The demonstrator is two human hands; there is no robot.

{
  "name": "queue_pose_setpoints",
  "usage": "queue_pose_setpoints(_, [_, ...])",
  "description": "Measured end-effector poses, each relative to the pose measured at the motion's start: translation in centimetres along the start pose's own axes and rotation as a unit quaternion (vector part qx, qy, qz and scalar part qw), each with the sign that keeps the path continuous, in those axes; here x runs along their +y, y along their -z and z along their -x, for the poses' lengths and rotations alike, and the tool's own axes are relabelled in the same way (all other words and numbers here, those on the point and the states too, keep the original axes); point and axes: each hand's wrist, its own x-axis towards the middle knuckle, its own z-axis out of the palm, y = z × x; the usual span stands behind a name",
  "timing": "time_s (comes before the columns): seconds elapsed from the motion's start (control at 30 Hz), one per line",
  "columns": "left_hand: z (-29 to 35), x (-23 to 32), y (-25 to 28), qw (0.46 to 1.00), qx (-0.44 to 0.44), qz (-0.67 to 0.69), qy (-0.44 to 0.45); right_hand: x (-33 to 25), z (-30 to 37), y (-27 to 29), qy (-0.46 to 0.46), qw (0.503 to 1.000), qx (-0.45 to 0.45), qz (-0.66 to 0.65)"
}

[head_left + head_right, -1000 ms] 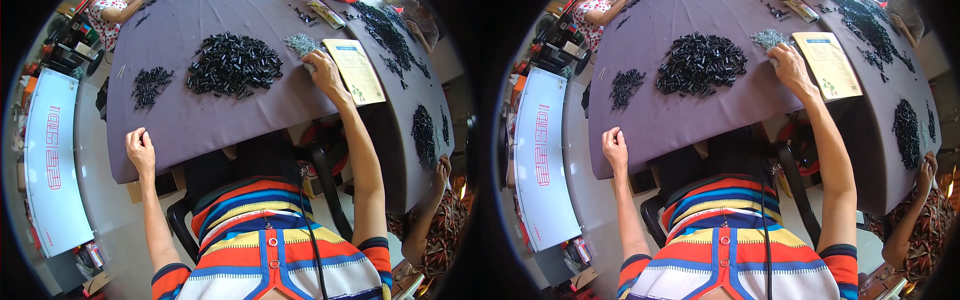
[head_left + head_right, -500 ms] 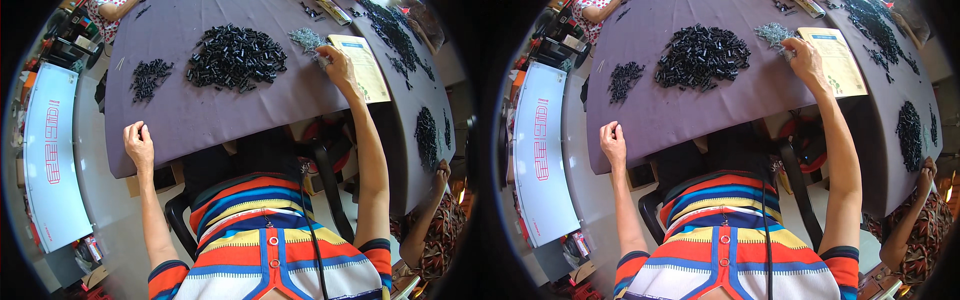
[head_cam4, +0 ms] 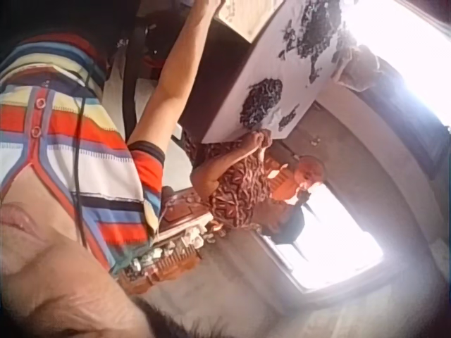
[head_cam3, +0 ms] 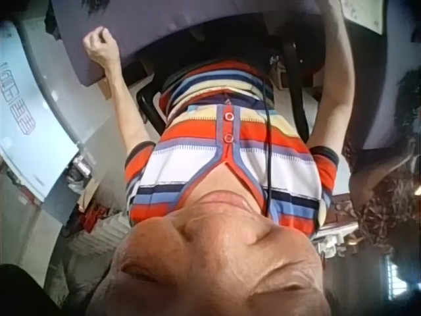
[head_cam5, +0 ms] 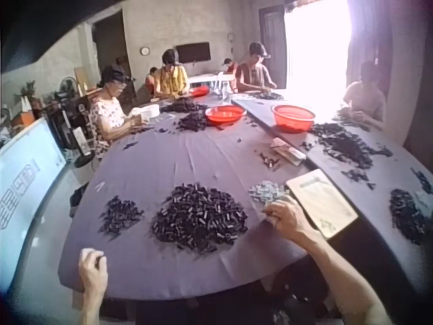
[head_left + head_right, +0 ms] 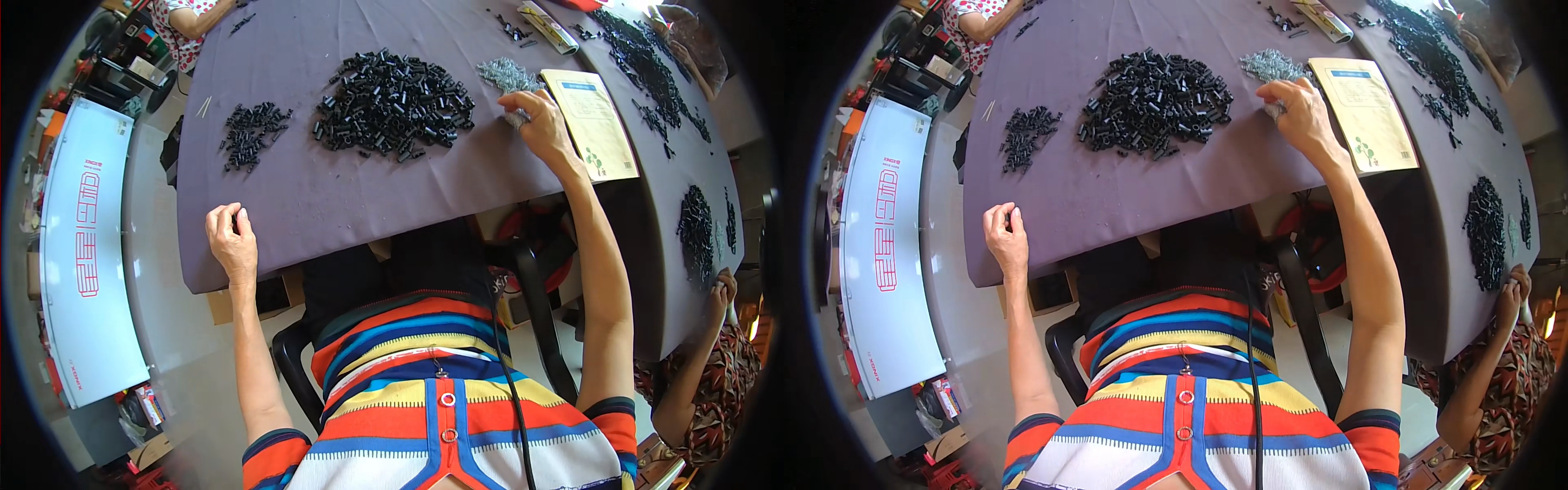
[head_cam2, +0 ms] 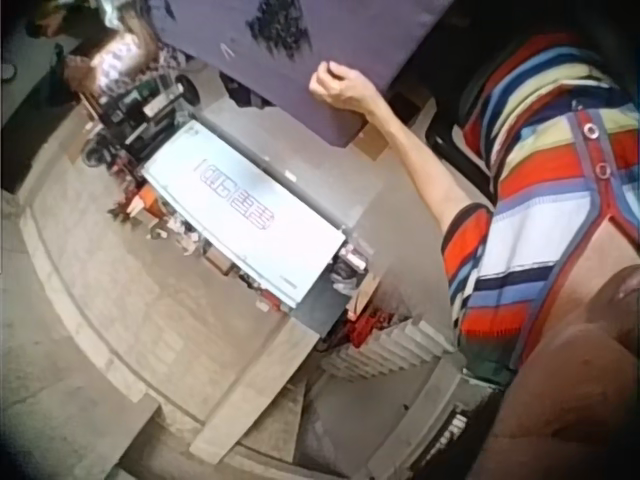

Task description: The person assembles small plastic components together by hand and sorts the plastic pieces into piles on the table.

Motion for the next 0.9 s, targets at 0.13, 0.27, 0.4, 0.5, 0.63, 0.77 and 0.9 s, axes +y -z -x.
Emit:
queue_pose_setpoints(0.13, [-0.2, 0.7, 0.3, 0.998, 0.044, -0.034, -0.037, -0.5, 0.2, 0.2, -0.035, 0.999, 0.002, -0.033])
queue_pose_setpoints(0.27, [-0.6, 5.7, 0.7, 0.993, 0.061, 0.085, -0.051, -1.8, 1.3, 0.4, -0.08, 0.993, 0.001, -0.09])
queue_pose_setpoints(0.4, [-1.1, 16.6, -1.0, 0.944, -0.057, 0.314, -0.086, -3.6, 2.2, 0.7, -0.107, 0.981, -0.02, -0.162])
queue_pose_setpoints(0.5, [-1.3, 22.8, -4.1, 0.89, -0.101, 0.436, -0.087, -4.9, 2.6, 1.0, -0.085, 0.978, -0.024, -0.188])
queue_pose_setpoints(0.63, [-1.4, 26.7, -7.1, 0.872, -0.15, 0.453, -0.104, -5.8, 3.4, 1.4, -0.071, 0.976, -0.018, -0.204])
queue_pose_setpoints(0.77, [-1.4, 27.2, -8.2, 0.873, -0.166, 0.44, -0.129, -5.8, 3.7, 1.4, -0.088, 0.967, -0.025, -0.236])
queue_pose_setpoints(0.9, [-1.1, 28.0, -9.0, 0.869, -0.177, 0.454, -0.085, -4.7, 4.5, 1.2, -0.135, 0.94, -0.031, -0.311])
